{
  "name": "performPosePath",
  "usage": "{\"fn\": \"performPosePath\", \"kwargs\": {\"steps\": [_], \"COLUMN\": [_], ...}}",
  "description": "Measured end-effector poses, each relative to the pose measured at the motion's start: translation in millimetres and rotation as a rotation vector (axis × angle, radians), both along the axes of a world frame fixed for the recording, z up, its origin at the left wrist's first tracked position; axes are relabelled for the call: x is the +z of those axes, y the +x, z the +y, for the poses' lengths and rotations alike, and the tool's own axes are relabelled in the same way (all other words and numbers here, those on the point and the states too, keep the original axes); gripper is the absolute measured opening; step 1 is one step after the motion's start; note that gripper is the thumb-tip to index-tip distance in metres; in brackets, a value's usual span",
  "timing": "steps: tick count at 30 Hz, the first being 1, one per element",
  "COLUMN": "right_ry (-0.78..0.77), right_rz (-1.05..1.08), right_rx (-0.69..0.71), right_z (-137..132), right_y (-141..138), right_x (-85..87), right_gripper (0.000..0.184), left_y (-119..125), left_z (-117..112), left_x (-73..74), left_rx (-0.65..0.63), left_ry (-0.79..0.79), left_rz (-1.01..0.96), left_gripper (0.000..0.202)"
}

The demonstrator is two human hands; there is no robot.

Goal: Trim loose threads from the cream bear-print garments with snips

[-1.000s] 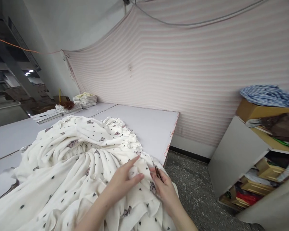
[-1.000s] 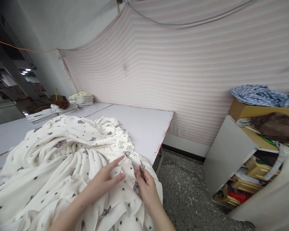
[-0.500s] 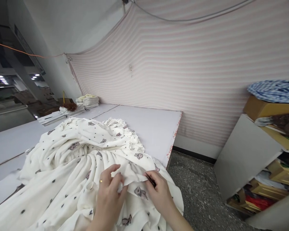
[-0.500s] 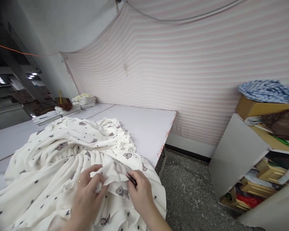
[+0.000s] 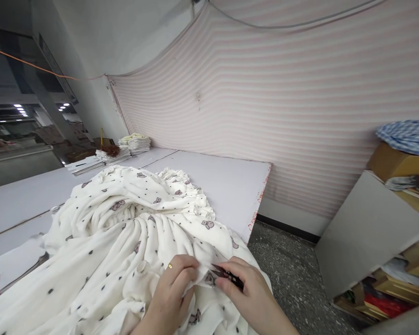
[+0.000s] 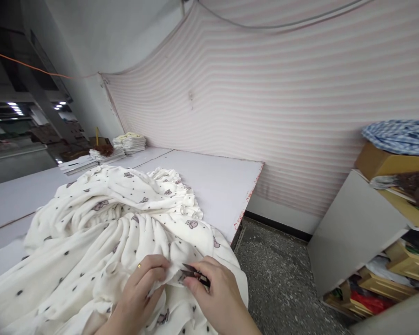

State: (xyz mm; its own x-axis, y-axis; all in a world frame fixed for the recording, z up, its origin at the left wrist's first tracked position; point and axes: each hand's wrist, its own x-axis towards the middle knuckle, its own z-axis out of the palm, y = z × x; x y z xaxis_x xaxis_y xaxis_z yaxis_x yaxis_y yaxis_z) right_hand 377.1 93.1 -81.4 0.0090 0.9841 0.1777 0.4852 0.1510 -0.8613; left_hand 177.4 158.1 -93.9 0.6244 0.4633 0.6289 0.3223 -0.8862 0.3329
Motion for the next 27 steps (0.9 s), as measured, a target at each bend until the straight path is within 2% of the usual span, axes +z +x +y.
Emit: {"fn": "performPosePath", "kwargs": {"steps": [8, 10, 12, 13, 15, 16, 19, 21, 25, 27], "right_ry": [-0.055, -0.066, -0.082, -0.086, -0.077, -0.063, -0.01, 0.0, -0.007, 0.002], "right_rz": [-0.136, -0.141, -0.085, -0.039, 0.053, 0.075, 0.026, -0.056, -0.136, -0.091], "right_rx": [0.091, 0.051, -0.005, -0.028, -0.03, -0.01, 0.049, 0.057, 0.015, -0.027], "right_z": [10, 9, 7, 6, 5, 4, 5, 5, 4, 5], "right_y": [-4, -6, -8, -10, -13, -15, -16, -15, -14, -16], "right_x": [16.0, 12.8, 6.3, 2.6, -2.9, -4.1, -0.1, 5.4, 7.8, 1.9], "right_gripper": [0.018, 0.021, 0.013, 0.015, 0.033, 0.034, 0.02, 0.019, 0.021, 0.014], "left_y": [-5, -6, -8, -8, -9, -10, -11, -11, -11, -9], "left_z": [6, 6, 7, 7, 8, 8, 9, 9, 7, 6], "left_x": [7.7, 7.6, 7.6, 7.6, 7.5, 7.4, 7.9, 8.8, 11.9, 15.4], "left_rx": [-0.092, -0.081, -0.064, -0.054, -0.035, -0.031, -0.043, -0.056, -0.037, 0.019], "left_ry": [-0.047, -0.049, -0.023, -0.007, 0.013, 0.015, -0.002, -0.023, -0.064, -0.169], "left_rz": [0.039, 0.022, 0.002, -0.002, -0.003, -0.003, 0.007, 0.021, 0.024, -0.001], "left_gripper": [0.028, 0.029, 0.029, 0.029, 0.029, 0.03, 0.029, 0.028, 0.027, 0.022]}}
